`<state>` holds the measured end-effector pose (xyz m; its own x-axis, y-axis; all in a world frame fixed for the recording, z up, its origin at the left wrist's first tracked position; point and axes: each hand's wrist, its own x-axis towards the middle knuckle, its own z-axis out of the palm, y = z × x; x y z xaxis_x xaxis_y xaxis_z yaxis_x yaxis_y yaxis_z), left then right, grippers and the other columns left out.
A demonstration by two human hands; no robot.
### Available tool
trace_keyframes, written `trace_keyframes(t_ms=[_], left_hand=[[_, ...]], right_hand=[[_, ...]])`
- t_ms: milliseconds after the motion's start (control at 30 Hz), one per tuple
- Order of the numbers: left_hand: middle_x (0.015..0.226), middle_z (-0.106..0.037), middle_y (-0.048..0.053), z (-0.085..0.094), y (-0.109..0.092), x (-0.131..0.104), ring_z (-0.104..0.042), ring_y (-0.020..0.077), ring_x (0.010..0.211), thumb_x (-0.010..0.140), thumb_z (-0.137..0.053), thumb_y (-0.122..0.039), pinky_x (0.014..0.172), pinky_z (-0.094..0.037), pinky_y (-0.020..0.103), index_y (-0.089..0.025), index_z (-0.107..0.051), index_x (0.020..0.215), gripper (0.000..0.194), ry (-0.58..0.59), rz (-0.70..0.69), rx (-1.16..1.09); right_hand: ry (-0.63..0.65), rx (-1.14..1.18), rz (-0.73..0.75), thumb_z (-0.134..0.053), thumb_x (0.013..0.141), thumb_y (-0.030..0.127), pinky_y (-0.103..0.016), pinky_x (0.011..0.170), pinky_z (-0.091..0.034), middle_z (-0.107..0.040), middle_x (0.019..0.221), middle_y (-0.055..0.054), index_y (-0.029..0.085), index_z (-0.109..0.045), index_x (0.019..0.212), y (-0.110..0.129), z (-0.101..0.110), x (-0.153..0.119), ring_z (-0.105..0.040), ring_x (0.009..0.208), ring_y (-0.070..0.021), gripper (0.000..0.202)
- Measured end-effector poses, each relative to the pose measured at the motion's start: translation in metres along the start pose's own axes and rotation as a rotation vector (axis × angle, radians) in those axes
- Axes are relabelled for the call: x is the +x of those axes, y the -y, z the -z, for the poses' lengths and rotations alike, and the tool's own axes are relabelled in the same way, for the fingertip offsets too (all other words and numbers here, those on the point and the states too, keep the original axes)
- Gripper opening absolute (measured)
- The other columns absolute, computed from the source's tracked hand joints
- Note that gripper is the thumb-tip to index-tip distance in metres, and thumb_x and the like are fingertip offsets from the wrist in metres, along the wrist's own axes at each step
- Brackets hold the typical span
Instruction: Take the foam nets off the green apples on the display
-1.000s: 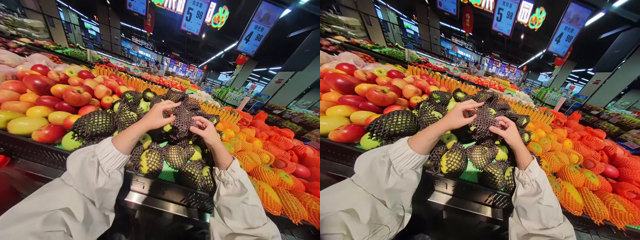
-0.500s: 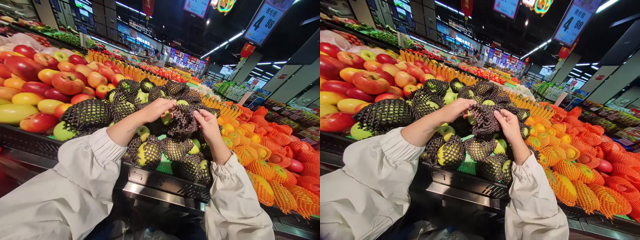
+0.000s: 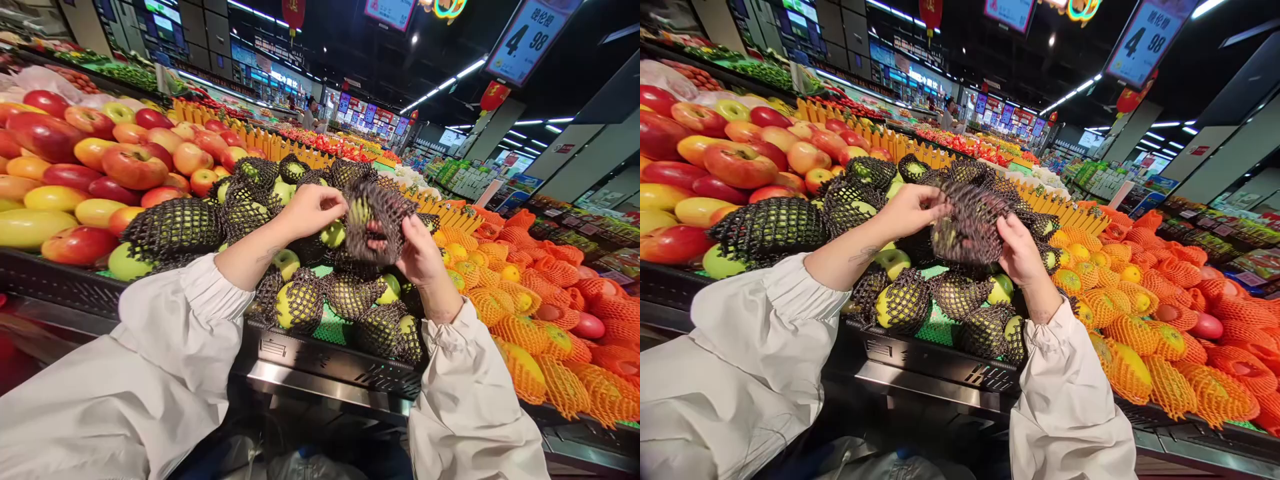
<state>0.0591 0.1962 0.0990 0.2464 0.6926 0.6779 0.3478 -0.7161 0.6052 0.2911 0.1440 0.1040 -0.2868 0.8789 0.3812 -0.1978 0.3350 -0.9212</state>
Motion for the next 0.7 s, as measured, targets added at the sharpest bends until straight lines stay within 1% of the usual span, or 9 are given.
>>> trace_keyframes(t_ms=[67,133,200,300,400,467,567,633,700], left_hand=[[0.075,-0.068,0.003,0.001,0.002,0.001,-0.058,0.0141,0.066,0.082,-0.061,-0.036,0.067,-0.045,0.026,-0.014,-0.07,0.081,0.024,-0.107,0.023,-0.024],[0.077,-0.068,0.003,0.003,0.001,0.001,-0.058,0.0133,0.064,0.088,-0.056,-0.04,0.065,-0.046,0.026,-0.015,-0.07,0.085,0.029,-0.115,0.031,-0.099],[0.072,-0.065,0.002,0.003,-0.001,0.0,-0.058,0.0132,0.062,0.09,-0.054,-0.046,0.063,-0.045,0.025,-0.015,-0.069,0.087,0.034,-0.04,0.023,-0.17],[0.07,-0.065,0.001,0.0,-0.004,-0.002,-0.059,0.0148,0.063,0.081,-0.067,-0.05,0.064,-0.046,0.026,-0.015,-0.069,0.085,0.035,0.139,-0.014,-0.185],[0.075,-0.069,0.002,-0.003,-0.005,-0.004,-0.061,0.0166,0.068,0.074,-0.073,-0.043,0.068,-0.048,0.028,-0.014,-0.069,0.081,0.03,0.334,-0.073,-0.148],[0.077,-0.07,0.003,-0.004,-0.005,-0.004,-0.061,0.0172,0.071,0.076,-0.069,-0.038,0.071,-0.05,0.029,-0.014,-0.069,0.08,0.024,0.396,-0.099,-0.125],[0.088,-0.071,0.004,-0.003,-0.001,-0.002,-0.064,0.0184,0.08,0.079,-0.062,-0.032,0.078,-0.051,0.031,-0.015,-0.068,0.088,0.02,0.265,-0.069,-0.083],[0.098,-0.071,0.006,-0.003,0.004,0.0,-0.065,0.0189,0.085,0.08,-0.059,-0.028,0.083,-0.051,0.033,-0.016,-0.067,0.093,0.02,0.14,0.012,-0.003],[0.103,-0.071,0.008,-0.003,0.009,0.001,-0.066,0.0202,0.087,0.078,-0.06,-0.026,0.084,-0.051,0.034,-0.016,-0.064,0.098,0.023,0.106,0.127,0.136]], right_hand=[[-0.069,0.049,0.077,-0.073,0.074,0.045,-0.039,0.084,-0.059,-0.074,0.098,0.003,0.03,-0.064,0.09,-0.001,0.005,0.004,-0.069,0.1,-0.0207,0.024],[-0.081,0.067,0.114,-0.07,0.072,0.036,-0.039,0.084,-0.058,-0.073,0.094,0.004,0.03,-0.064,0.085,-0.002,0.009,0.006,-0.068,0.097,-0.0194,0.015],[-0.072,0.037,0.101,-0.069,0.067,0.027,-0.037,0.08,-0.058,-0.071,0.084,0.004,0.028,-0.064,0.077,-0.004,0.01,0.007,-0.067,0.087,-0.0179,0.011],[-0.052,-0.055,0.061,-0.076,0.061,0.023,-0.036,0.076,-0.059,-0.07,0.074,0.004,0.026,-0.063,0.071,-0.009,0.008,0.007,-0.067,0.081,-0.0185,0.017],[0.006,-0.119,-0.007,-0.086,0.059,0.037,-0.042,0.08,-0.061,-0.074,0.08,0.0,0.025,-0.063,0.073,-0.016,0.007,0.007,-0.07,0.095,-0.0255,0.029],[-0.009,-0.092,-0.066,-0.085,0.059,0.05,-0.047,0.084,-0.061,-0.076,0.086,-0.003,0.026,-0.063,0.074,-0.019,0.008,0.008,-0.07,0.102,-0.0289,0.037],[-0.08,-0.024,-0.079,-0.079,0.062,0.063,-0.051,0.092,-0.06,-0.076,0.093,-0.005,0.027,-0.064,0.082,-0.018,0.008,0.01,-0.068,0.109,-0.0309,0.043],[-0.122,0.005,-0.014,-0.072,0.067,0.066,-0.051,0.095,-0.06,-0.076,0.096,-0.004,0.027,-0.065,0.088,-0.014,0.008,0.011,-0.067,0.113,-0.0304,0.045],[-0.183,0.02,0.091,-0.062,0.072,0.068,-0.051,0.095,-0.06,-0.075,0.099,-0.004,0.028,-0.065,0.094,-0.011,0.01,0.013,-0.066,0.116,-0.0288,0.046]])
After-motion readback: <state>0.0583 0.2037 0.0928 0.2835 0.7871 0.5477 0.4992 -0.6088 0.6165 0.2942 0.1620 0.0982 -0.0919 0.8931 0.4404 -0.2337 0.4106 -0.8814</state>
